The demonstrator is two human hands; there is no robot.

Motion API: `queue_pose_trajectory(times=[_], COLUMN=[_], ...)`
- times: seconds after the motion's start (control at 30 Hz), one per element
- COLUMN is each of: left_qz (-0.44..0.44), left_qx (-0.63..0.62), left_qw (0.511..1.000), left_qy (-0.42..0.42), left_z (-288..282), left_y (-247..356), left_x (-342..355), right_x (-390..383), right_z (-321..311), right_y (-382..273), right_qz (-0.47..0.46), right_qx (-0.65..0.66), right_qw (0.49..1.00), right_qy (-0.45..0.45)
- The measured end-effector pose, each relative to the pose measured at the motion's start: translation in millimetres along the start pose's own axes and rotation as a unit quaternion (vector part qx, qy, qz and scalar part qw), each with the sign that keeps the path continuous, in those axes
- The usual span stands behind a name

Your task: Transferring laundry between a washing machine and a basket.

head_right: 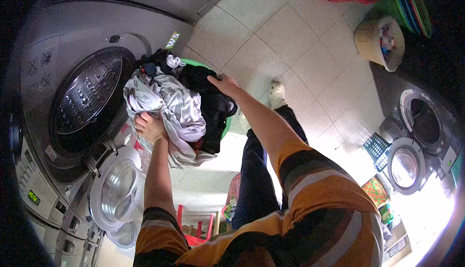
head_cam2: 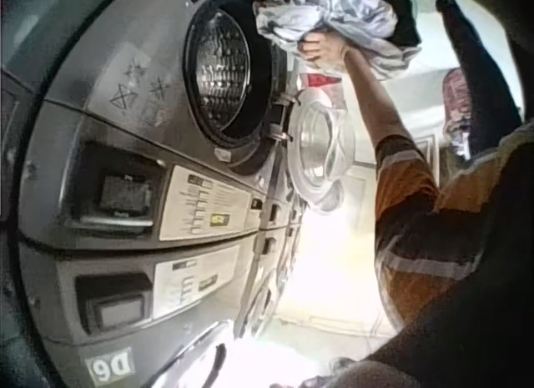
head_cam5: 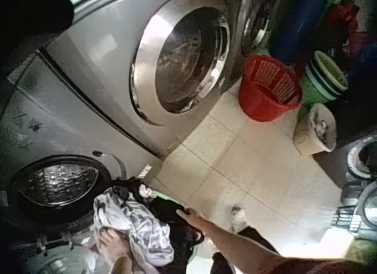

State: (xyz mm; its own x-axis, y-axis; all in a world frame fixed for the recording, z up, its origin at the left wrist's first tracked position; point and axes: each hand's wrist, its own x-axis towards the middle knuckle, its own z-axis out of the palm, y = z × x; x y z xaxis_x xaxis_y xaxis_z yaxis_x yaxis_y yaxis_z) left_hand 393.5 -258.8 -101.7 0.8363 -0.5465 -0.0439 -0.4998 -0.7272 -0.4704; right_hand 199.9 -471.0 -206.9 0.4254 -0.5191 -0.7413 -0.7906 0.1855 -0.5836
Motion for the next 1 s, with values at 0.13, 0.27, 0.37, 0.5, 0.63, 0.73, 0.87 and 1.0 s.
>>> queue_pose_trajectory(times=[0.13, 0.27, 0.37, 0.5, 0.63, 0.73, 0.87, 1.0], left_qz=[-0.011, 0.054, 0.107, -0.209, -0.043, -0.083, -0.016, 0.097], left_qx=[-0.024, -0.254, -0.428, -0.533, -0.46, -0.429, -0.512, -0.47], left_qw=[0.999, 0.961, 0.892, 0.793, 0.881, 0.888, 0.848, 0.871], left_qy=[-0.034, -0.094, -0.095, -0.208, -0.101, -0.145, -0.136, -0.107], left_z=[-13.6, -39.1, -25.7, -96.5, -7.7, -47.3, -74.1, -112.8], left_y=[-1.4, -36.1, -95.1, -72.5, -68.9, -5.6, 57.2, 134.8], left_x=[1.8, 7.2, 7.8, -63.6, -114.1, -109.7, -147.1, -174.2], right_x=[14.2, 14.5, 14.9, -1.2, -19.0, -27.7, -47.6, -86.4], right_z=[14.8, 3.8, 7.9, -1.4, 14.4, -6.9, -81.1, -145.6], right_y=[17.5, 17.4, 24.7, 45.1, 59.0, 99.4, 163.3, 230.9], right_qz=[0.008, -0.011, 0.007, 0.045, 0.052, 0.071, 0.073, 0.123], right_qx=[0.017, -0.021, -0.008, 0.032, 0.081, 0.092, 0.126, 0.145], right_qw=[1.0, 0.997, 0.999, 0.998, 0.995, 0.992, 0.987, 0.976], right_qy=[-0.005, -0.076, -0.043, -0.016, 0.005, 0.038, 0.064, 0.108])
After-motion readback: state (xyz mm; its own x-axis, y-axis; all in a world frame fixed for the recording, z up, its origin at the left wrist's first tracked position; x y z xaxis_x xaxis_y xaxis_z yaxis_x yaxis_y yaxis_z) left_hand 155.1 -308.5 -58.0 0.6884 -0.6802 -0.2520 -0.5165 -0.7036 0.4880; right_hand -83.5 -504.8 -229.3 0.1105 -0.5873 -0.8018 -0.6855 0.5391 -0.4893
